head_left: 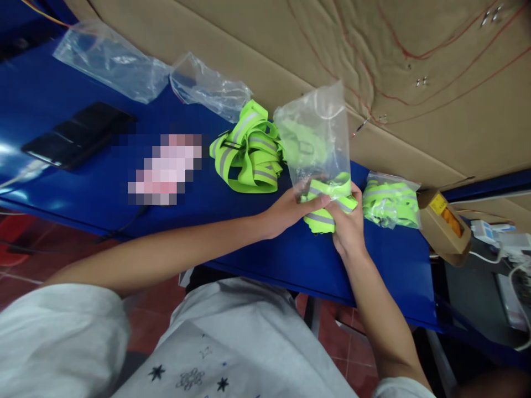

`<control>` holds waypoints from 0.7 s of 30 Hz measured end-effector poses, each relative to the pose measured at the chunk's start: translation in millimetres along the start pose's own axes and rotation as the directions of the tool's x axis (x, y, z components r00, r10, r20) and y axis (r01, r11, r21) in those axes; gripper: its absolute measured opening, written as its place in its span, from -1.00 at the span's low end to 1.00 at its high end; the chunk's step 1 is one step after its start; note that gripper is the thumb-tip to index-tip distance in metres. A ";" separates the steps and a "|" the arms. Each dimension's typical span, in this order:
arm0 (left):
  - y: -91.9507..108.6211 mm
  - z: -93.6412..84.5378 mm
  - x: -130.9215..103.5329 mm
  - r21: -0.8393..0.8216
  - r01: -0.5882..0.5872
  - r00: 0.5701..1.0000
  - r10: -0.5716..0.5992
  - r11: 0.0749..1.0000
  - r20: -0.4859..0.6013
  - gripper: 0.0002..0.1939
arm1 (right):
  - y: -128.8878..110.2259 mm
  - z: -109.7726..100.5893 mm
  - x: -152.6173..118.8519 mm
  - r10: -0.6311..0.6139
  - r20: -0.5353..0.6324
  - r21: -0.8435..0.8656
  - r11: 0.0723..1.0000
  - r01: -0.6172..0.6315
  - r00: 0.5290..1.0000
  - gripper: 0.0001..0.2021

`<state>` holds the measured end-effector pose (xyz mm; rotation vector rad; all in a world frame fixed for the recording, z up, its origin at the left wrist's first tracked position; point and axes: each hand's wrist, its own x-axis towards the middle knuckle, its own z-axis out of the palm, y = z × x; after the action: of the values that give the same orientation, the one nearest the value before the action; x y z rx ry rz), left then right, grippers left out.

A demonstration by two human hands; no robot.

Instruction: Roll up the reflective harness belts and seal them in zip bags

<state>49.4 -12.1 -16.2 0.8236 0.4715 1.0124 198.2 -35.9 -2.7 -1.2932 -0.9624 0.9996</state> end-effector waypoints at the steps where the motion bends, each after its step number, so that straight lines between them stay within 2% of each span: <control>1: -2.9 1.5 -1.2 -0.014 -0.002 1.000 0.002 1.000 -0.009 -0.37 | -0.7 1.6 -0.2 0.020 -0.034 0.014 1.000 -0.019 0.999 -0.32; 3: -4.2 2.7 -2.3 -0.037 0.012 1.000 -0.012 0.999 -0.013 -0.38 | -1.1 2.5 -1.6 0.040 -0.046 0.039 0.998 -0.038 0.998 -0.38; 6: 2.2 1.3 -2.4 -0.055 0.060 0.998 -0.060 0.997 -0.010 -0.34 | -0.2 1.5 -6.1 0.043 0.029 0.110 0.993 -0.046 0.999 -0.51; 8: 6.6 0.6 -2.8 -0.066 0.072 0.997 -0.074 0.995 -0.033 -0.34 | 0.3 2.8 -9.6 0.049 0.038 0.150 0.987 -0.054 0.998 -0.54; 14: 5.0 8.1 -8.7 -0.155 0.077 0.992 -0.090 0.985 -0.084 -0.38 | 6.4 12.6 -15.2 0.061 -0.104 0.049 0.997 -0.056 0.993 -0.42; 18: 0.7 10.6 -9.2 -0.158 0.035 0.993 -0.052 0.987 -0.104 -0.45 | 18.6 12.0 -13.0 -0.097 -0.161 -0.148 0.986 0.074 0.982 -0.42; 21: -2.1 9.5 -6.9 -0.222 0.018 0.992 -0.046 0.975 -0.120 -0.45 | 26.5 9.4 -10.3 -0.189 -0.148 -0.193 0.968 0.159 0.971 -0.49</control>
<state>53.8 -22.3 -12.1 0.5547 0.4668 1.0690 185.1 -42.5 -28.8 -1.3907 -1.0360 0.6704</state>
